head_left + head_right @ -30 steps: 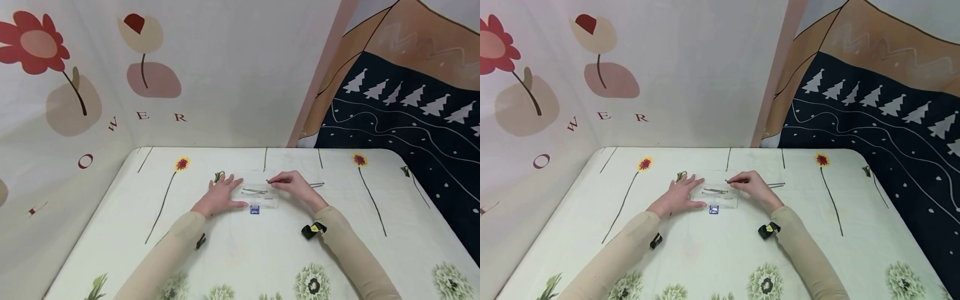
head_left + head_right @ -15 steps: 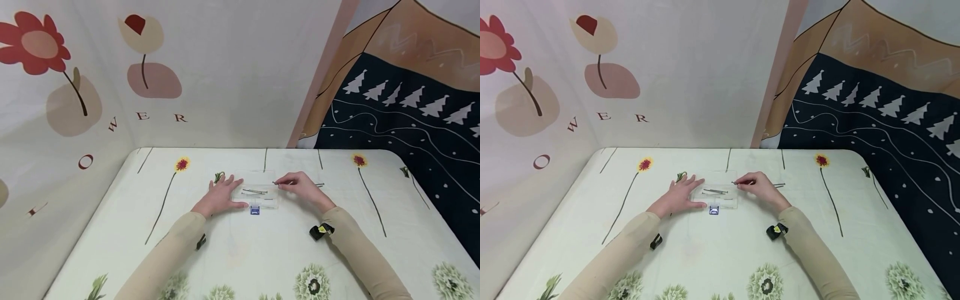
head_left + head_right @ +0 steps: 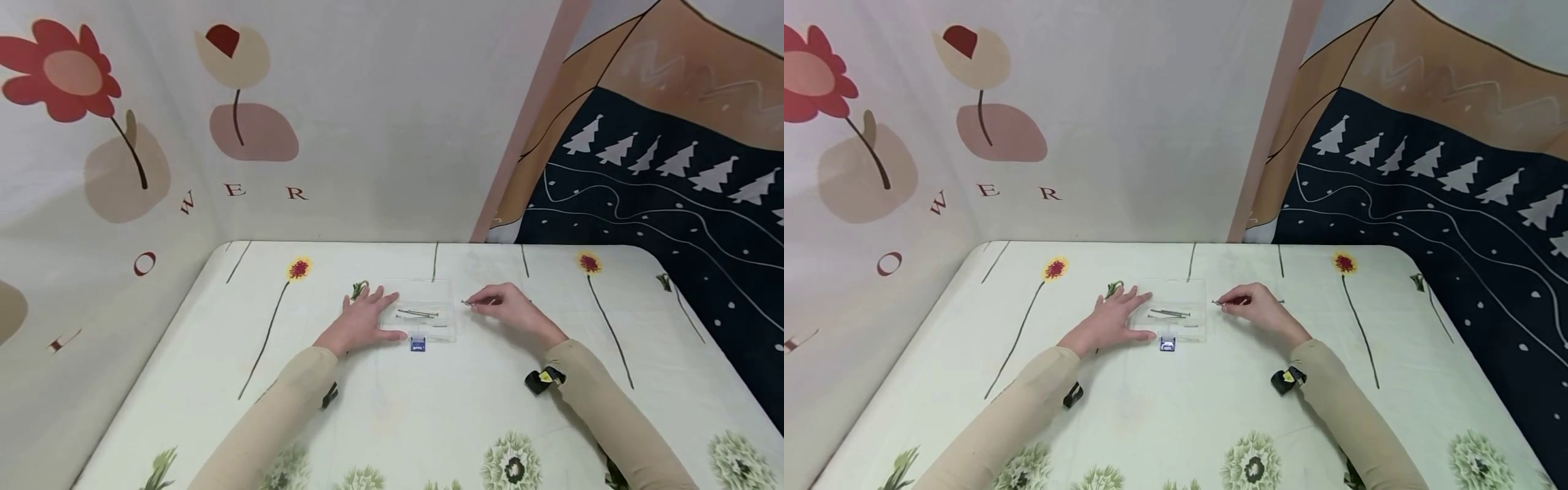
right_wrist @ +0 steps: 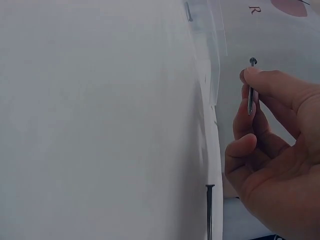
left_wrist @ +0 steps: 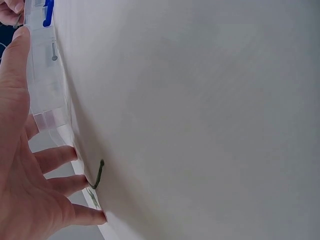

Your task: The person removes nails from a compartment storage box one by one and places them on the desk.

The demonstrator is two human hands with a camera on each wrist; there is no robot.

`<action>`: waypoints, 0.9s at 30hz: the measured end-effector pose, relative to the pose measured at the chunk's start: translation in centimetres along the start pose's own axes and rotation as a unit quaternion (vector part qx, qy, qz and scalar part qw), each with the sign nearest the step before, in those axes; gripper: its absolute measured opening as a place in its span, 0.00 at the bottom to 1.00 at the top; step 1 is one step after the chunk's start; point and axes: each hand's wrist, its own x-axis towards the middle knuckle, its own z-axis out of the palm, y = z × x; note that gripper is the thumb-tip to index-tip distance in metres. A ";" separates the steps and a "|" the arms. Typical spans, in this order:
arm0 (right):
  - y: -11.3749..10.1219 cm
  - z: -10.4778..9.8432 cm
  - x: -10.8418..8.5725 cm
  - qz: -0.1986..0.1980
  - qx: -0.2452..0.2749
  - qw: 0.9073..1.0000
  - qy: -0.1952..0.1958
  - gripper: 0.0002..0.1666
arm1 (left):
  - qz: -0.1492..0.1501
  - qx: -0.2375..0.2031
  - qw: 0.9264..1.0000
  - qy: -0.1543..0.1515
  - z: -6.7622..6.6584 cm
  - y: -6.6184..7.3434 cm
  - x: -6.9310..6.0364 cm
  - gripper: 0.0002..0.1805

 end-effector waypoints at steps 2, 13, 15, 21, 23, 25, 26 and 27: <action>0.2 -0.3 -0.2 -0.002 0.000 1.000 -0.002 0.10 | 0.001 0.002 1.000 0.001 0.0 0.0 0.0 0.51; -1.9 -1.8 -1.7 -0.001 0.002 1.000 -0.009 0.10 | 0.005 0.003 1.000 0.002 0.1 -0.1 0.0 0.51; -1.7 -2.1 -1.9 -0.003 -0.002 1.000 -0.008 0.10 | 0.005 0.002 1.000 0.002 0.1 -0.1 0.0 0.51; 0.8 -3.0 -1.9 0.002 -0.017 1.000 0.002 0.11 | 0.006 -0.003 1.000 0.005 0.0 0.1 -0.2 0.50; 1.1 -3.3 -2.1 0.002 -0.017 1.000 0.006 0.11 | 0.006 -0.004 1.000 0.005 0.0 0.2 -0.2 0.50; 1.4 -3.6 -2.2 0.005 -0.017 1.000 0.010 0.10 | 0.005 -0.006 1.000 0.004 0.0 0.2 -0.2 0.50; 1.5 -3.8 -2.3 0.008 -0.018 1.000 0.011 0.10 | 0.006 -0.007 1.000 0.005 0.0 0.2 -0.2 0.50; 1.6 -3.9 -2.4 0.008 -0.020 1.000 0.011 0.10 | 0.005 -0.005 1.000 0.003 0.0 0.2 -0.2 0.50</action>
